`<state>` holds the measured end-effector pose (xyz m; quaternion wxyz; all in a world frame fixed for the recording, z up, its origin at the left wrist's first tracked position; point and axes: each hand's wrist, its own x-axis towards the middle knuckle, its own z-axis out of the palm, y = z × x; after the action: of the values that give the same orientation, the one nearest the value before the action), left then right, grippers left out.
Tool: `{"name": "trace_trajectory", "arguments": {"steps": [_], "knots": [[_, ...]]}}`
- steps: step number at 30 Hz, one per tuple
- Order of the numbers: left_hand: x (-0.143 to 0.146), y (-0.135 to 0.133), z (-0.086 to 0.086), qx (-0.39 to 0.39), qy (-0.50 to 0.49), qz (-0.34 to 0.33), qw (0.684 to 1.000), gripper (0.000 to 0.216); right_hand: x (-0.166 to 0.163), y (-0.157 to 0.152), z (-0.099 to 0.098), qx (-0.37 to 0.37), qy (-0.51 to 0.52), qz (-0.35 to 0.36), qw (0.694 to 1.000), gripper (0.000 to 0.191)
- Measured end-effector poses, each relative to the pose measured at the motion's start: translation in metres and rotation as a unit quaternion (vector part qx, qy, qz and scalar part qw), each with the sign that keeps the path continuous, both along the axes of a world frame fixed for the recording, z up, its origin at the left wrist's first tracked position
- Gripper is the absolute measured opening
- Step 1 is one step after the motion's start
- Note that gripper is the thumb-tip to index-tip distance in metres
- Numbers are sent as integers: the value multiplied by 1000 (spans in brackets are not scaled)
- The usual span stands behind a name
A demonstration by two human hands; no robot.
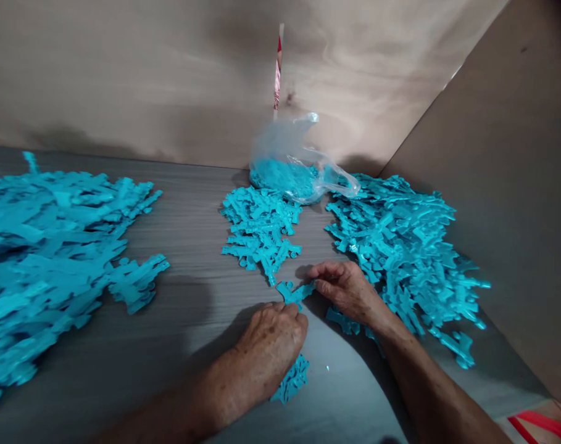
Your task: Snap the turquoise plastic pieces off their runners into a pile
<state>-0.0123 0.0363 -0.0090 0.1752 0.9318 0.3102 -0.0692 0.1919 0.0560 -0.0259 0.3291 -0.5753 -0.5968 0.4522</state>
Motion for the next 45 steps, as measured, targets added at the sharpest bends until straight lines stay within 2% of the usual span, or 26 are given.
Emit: {"name": "trace_trajectory", "arguments": {"steps": [9, 15, 24, 30, 32, 34, 36, 37, 40, 42, 43, 45], "knots": [[-6, 11, -4, -3, -41, -36, 999, 18, 3, 1, 1, 101, -143, -62, 983, 22], [-5, 8, -7, 2, -49, -33, 998, 26, 1, -1, 5, 126, -134, -65, 981, 20], [-14, 0, -23, 30, -61, -23, 997, 38, -2, -2, 10, 146, -134, -67, 978, 17], [-8, -5, -5, 38, -53, -12, 998, 38, -4, -4, 9, 153, -110, -62, 980, 14], [-6, -3, 0, -1, -50, 0, 999, 35, -5, -5, 12, 138, -96, -46, 985, 12], [-5, 3, 1, -59, -77, 43, 994, 27, -7, -7, 16, 102, -68, -16, 992, 10], [-5, 13, -1, -134, -162, 126, 970, 19, -8, -9, 18, 50, -29, 14, 998, 9], [-6, 18, -2, -179, -221, 176, 942, 15, -9, -10, 19, 23, -9, 27, 999, 9], [-5, 33, -3, -322, -369, 299, 819, 3, -11, -12, 20, -42, 52, 55, 996, 9], [-5, 39, -1, -385, -409, 341, 754, 11, -13, -12, 19, -68, 84, 64, 992, 10], [-4, 40, 0, -407, -414, 351, 735, 14, -14, -12, 19, -77, 97, 65, 990, 11], [-3, 40, 3, -434, -414, 355, 717, 17, -16, -13, 21, -91, 118, 64, 987, 14]]}}
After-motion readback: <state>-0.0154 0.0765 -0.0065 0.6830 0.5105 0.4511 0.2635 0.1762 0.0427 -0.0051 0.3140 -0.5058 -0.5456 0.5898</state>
